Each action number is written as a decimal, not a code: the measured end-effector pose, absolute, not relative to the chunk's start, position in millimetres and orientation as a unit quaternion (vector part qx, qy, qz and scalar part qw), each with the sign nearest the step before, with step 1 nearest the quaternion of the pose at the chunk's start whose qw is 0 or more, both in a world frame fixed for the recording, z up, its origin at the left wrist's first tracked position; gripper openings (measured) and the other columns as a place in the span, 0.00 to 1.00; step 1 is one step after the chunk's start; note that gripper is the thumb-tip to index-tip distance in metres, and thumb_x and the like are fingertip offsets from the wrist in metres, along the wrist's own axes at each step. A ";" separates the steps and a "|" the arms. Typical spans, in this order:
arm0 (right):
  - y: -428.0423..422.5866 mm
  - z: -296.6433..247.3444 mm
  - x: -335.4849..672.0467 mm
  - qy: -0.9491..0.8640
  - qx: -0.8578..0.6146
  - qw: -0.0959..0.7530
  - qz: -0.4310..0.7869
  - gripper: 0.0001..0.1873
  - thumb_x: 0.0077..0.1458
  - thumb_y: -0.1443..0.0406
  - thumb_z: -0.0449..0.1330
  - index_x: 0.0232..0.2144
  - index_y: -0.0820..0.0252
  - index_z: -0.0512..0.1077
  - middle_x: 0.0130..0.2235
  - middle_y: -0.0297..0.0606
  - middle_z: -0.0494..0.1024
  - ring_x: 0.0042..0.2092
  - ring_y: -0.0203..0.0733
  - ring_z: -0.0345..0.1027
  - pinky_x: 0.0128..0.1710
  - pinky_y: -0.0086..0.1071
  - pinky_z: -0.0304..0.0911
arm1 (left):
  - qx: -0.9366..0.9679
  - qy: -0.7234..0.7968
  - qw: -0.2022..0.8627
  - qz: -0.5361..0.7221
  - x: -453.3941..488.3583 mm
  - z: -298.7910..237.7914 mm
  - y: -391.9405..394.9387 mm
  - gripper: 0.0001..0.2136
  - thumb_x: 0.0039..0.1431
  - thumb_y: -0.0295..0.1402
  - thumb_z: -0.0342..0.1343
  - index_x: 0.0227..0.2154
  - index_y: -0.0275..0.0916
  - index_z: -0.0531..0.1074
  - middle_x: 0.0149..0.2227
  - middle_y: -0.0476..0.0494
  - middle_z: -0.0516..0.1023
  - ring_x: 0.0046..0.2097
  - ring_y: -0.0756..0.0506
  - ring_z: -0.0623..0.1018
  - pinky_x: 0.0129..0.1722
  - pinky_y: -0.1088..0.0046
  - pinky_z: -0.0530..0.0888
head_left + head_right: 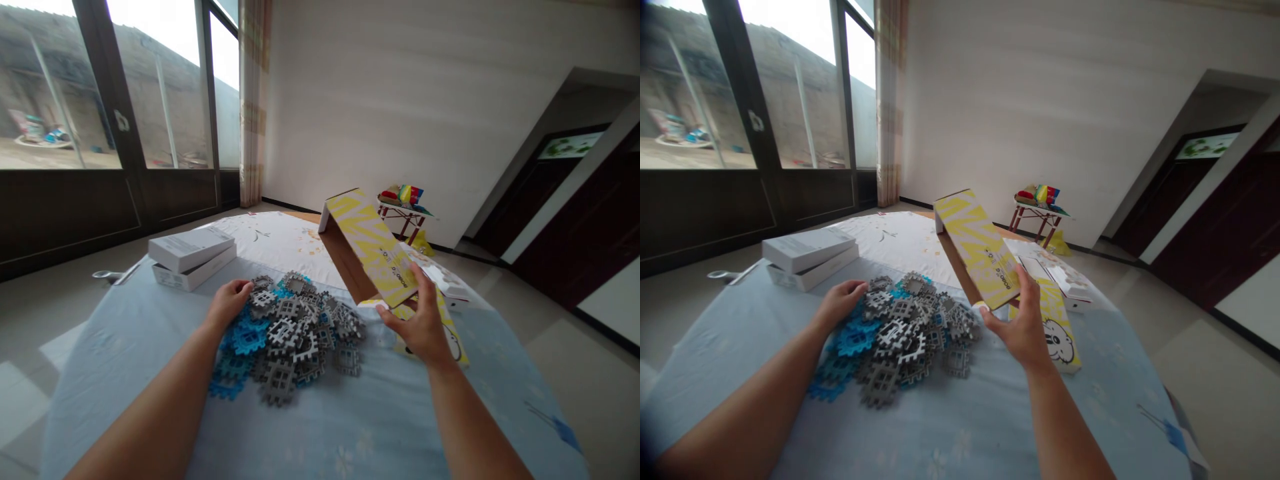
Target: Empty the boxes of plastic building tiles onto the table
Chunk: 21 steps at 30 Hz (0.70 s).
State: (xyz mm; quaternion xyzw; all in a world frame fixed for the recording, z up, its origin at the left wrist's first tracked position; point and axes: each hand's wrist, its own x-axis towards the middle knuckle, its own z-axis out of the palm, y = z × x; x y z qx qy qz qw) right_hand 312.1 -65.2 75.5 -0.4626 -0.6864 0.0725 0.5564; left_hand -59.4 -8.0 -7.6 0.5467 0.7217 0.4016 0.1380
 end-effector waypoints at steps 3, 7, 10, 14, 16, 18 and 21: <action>-59.0 70.0 309.3 -0.594 -0.447 0.621 0.248 0.46 0.42 0.56 0.64 0.60 0.51 0.47 0.57 0.44 0.59 0.53 0.48 0.61 0.44 0.43 0.69 | 0.552 0.718 0.100 0.412 -50.5 4.6 -9.6 0.19 0.50 0.43 0.49 0.37 0.36 0.75 0.37 0.40 0.78 0.42 0.41 0.75 0.42 0.69 0.69; -58.7 66.9 299.7 -0.484 -0.410 0.632 0.446 0.37 0.45 0.55 0.61 0.56 0.46 0.54 0.45 0.33 0.68 0.44 0.42 0.67 0.41 0.45 0.71 | 0.555 0.653 0.168 0.488 -19.5 33.9 -14.8 0.22 0.50 0.46 0.50 0.41 0.35 0.73 0.40 0.39 0.77 0.43 0.42 0.75 0.44 0.67 0.70; -63.1 64.9 289.0 -0.450 -0.382 0.622 0.513 0.33 0.45 0.56 0.63 0.54 0.47 0.57 0.38 0.30 0.68 0.41 0.40 0.68 0.41 0.47 0.72 | 0.546 0.558 0.361 0.510 9.9 54.4 -26.1 0.27 0.50 0.50 0.51 0.46 0.33 0.69 0.43 0.37 0.76 0.43 0.42 0.75 0.40 0.67 0.73; -66.4 60.4 277.1 -0.432 -0.364 0.633 0.530 0.29 0.44 0.56 0.63 0.49 0.48 0.61 0.33 0.28 0.66 0.38 0.40 0.68 0.40 0.47 0.72 | 0.508 0.513 0.521 0.455 37.0 65.1 -47.2 0.30 0.46 0.50 0.57 0.49 0.38 0.67 0.53 0.35 0.69 0.45 0.41 0.75 0.34 0.69 0.76; -66.1 57.8 273.8 -0.424 -0.349 0.643 0.534 0.24 0.45 0.55 0.63 0.45 0.49 0.63 0.33 0.29 0.66 0.38 0.40 0.68 0.40 0.47 0.71 | 0.504 0.507 0.555 0.425 46.2 64.8 -55.5 0.30 0.45 0.49 0.58 0.50 0.40 0.66 0.56 0.35 0.65 0.45 0.41 0.74 0.32 0.69 0.77; -65.1 54.9 272.0 -0.425 -0.336 0.648 0.535 0.21 0.46 0.53 0.61 0.42 0.50 0.65 0.33 0.29 0.66 0.38 0.40 0.68 0.41 0.47 0.71 | 0.523 0.491 0.572 0.398 55.0 62.9 -60.6 0.28 0.46 0.47 0.58 0.50 0.41 0.64 0.54 0.36 0.66 0.44 0.41 0.75 0.31 0.71 0.77; -64.1 50.0 270.7 -0.453 -0.348 0.635 0.520 0.22 0.49 0.49 0.58 0.44 0.50 0.65 0.35 0.31 0.68 0.40 0.41 0.69 0.42 0.47 0.71 | 0.539 0.494 0.556 0.394 66.6 58.9 -62.7 0.22 0.50 0.43 0.54 0.46 0.39 0.64 0.46 0.38 0.72 0.39 0.44 0.76 0.28 0.74 0.76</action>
